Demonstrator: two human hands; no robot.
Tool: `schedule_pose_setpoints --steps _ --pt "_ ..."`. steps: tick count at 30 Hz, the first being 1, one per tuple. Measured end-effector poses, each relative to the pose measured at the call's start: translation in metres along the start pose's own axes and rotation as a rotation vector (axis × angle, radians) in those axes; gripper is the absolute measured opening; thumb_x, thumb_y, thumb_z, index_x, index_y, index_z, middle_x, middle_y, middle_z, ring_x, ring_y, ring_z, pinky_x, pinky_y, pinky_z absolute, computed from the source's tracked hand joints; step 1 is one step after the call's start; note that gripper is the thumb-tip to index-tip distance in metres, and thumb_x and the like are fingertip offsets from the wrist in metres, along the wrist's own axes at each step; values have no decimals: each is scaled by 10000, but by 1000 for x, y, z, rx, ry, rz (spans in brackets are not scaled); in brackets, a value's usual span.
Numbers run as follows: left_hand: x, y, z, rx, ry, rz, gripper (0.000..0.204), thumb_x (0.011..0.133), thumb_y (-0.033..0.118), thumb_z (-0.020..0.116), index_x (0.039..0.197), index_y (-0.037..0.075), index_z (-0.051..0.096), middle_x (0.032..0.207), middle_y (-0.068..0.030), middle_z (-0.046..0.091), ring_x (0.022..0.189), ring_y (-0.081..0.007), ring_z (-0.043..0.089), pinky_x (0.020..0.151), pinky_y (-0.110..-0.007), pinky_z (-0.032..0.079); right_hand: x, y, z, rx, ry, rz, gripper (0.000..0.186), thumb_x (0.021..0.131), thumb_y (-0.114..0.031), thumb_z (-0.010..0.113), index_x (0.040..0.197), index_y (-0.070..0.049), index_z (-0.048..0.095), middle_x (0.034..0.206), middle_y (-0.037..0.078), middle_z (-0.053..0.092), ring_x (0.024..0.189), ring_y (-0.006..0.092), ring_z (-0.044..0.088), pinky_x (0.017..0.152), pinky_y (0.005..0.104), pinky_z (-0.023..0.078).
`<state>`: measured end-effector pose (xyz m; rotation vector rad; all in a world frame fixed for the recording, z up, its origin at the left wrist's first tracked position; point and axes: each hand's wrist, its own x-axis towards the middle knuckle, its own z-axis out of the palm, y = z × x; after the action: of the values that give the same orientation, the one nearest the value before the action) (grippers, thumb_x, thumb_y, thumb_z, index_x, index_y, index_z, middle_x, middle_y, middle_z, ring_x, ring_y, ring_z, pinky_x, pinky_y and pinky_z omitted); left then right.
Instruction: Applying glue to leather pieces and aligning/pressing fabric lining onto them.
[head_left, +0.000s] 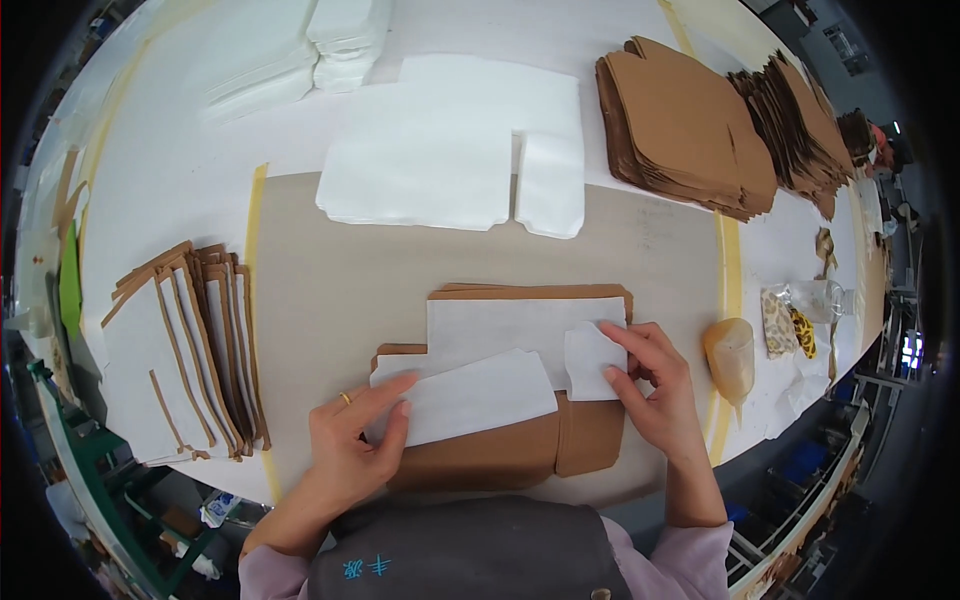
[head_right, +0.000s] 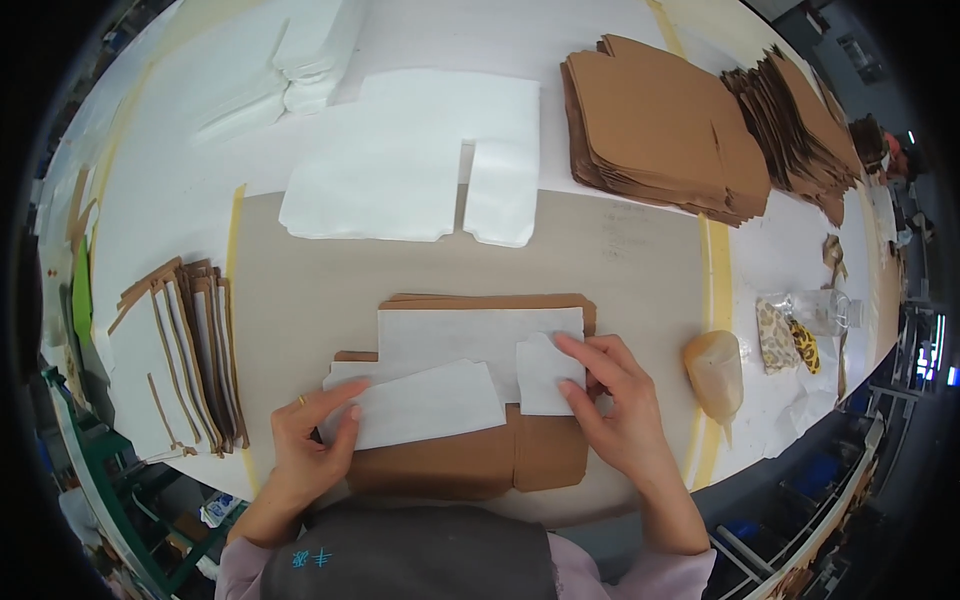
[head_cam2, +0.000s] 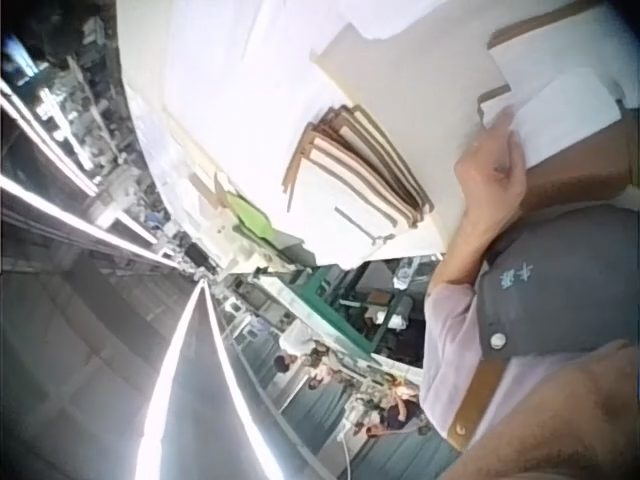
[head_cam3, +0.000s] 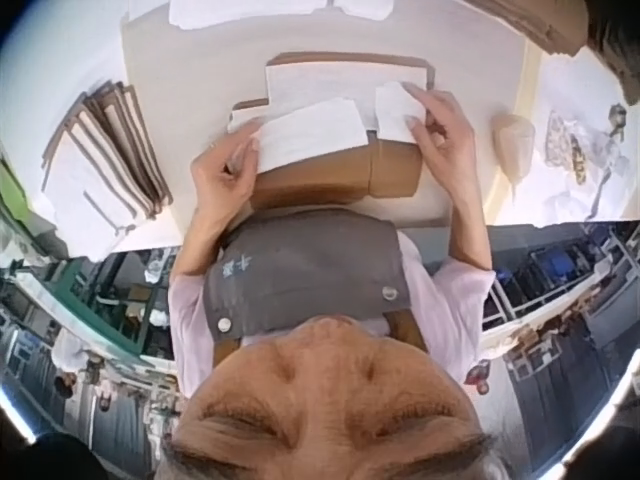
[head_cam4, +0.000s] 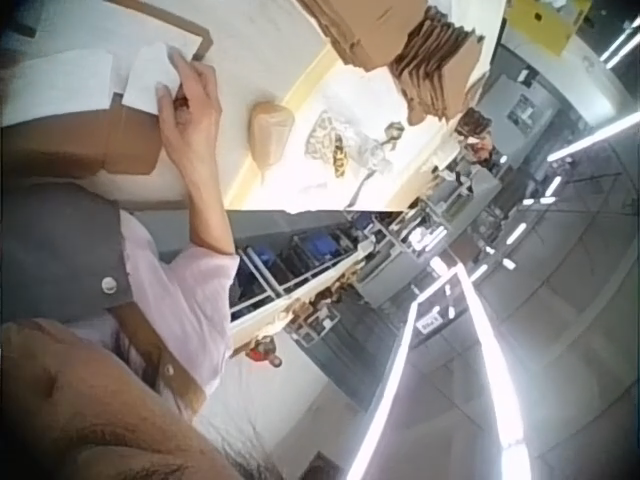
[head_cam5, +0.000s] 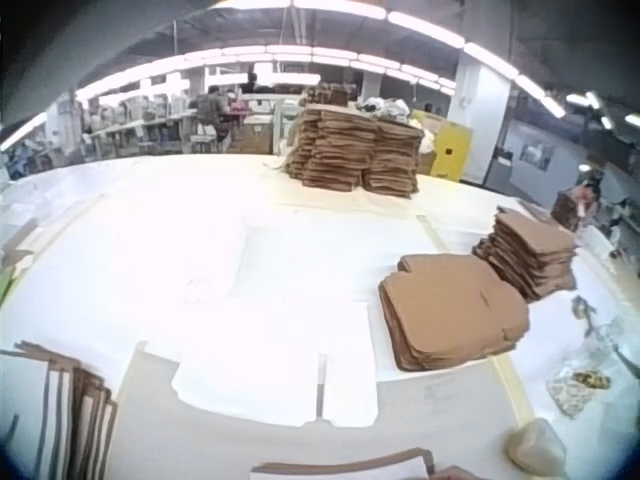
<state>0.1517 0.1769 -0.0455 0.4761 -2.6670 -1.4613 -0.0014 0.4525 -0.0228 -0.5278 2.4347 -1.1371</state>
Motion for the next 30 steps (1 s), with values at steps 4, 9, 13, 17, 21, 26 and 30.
schedule_pose_setpoints --steps 4,9,13,17,21,26,30 --pt "1 -3 2 47 56 102 292 799 -6 685 1078 70 728 715 -113 662 545 -193 574 506 -286 421 -1 -2 -2 -2 -10 -7 419 850 17 671 1256 -83 640 1033 74 580 725 139 548 639 255 479" --pt "0 0 1 54 75 108 288 800 -9 677 1075 60 727 733 -131 667 608 -221 620 570 -296 465 1 -1 -1 12 -30 -18 410 871 -1 656 1268 -99 630 1043 69 576 724 146 553 632 262 483" --pt "0 2 1 91 50 88 285 806 -10 668 1080 50 721 765 -149 678 655 -245 651 619 -302 492 2 1 -1 -5 -33 -34 409 879 -4 645 1274 -107 626 1066 72 573 736 163 562 637 277 487" --pt "0 2 2 87 46 98 292 805 -9 668 1088 41 714 795 -161 690 684 -252 666 636 -307 500 4 1 -4 -12 -32 -28 413 879 -2 641 1277 -113 625 1068 75 573 732 169 564 635 286 487" --pt "1 0 3 79 58 127 296 804 -11 665 1092 40 711 801 -166 691 682 -254 668 633 -310 501 5 0 -5 -27 -47 -23 417 879 1 638 1280 -115 623 1066 78 570 726 168 563 631 292 486" --pt "0 4 -3 96 28 88 301 808 -13 661 1099 44 708 775 -163 676 664 -256 657 623 -310 497 7 -2 -3 -33 -62 -4 408 879 -12 645 1275 -108 624 1035 75 563 687 160 541 613 285 470" --pt "-4 -4 0 86 124 96 300 808 -12 668 1097 55 712 716 -126 644 588 -226 605 558 -300 465 11 -1 2 -4 -59 -14 389 875 -15 648 1258 -83 637 956 67 553 640 141 508 589 269 445"
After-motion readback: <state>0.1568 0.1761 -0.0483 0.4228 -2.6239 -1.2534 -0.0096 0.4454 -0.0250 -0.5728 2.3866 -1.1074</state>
